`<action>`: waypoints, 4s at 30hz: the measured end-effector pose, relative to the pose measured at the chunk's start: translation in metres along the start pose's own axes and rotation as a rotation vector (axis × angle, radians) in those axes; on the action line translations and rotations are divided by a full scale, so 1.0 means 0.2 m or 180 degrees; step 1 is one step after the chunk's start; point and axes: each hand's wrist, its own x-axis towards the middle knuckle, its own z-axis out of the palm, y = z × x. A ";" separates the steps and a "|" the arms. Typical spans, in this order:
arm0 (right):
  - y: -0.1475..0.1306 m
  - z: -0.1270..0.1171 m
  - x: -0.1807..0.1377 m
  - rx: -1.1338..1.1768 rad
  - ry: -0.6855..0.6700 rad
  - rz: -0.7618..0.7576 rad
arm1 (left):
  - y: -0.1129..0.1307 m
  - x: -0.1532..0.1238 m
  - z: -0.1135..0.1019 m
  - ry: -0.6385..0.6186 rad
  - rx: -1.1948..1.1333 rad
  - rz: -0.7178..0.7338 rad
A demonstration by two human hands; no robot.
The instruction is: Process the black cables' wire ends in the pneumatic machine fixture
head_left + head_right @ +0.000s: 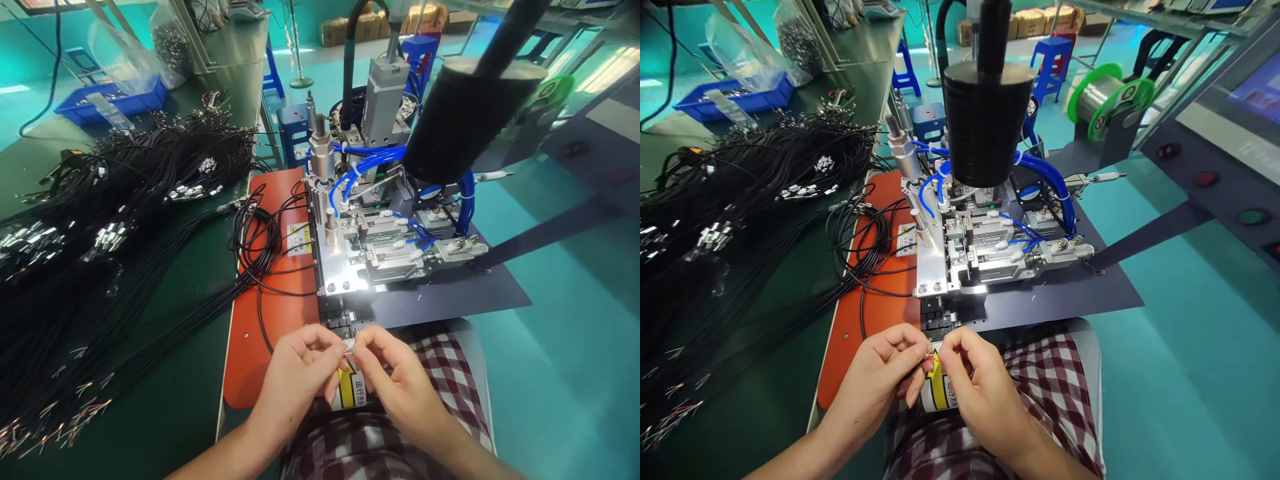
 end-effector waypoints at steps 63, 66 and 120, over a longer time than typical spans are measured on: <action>-0.07 -0.14 0.07 -0.0443 -0.0811 -0.0636 | 0.07 -0.03 -0.05 -0.0902 0.0651 -0.0183; -0.08 -0.15 0.08 -0.0515 -0.0868 -0.0807 | 0.08 -0.03 -0.04 -0.0898 0.0733 -0.0158; -0.03 -0.16 0.23 -0.0070 0.0198 0.0374 | 0.00 0.13 -0.13 0.0018 0.3676 0.2810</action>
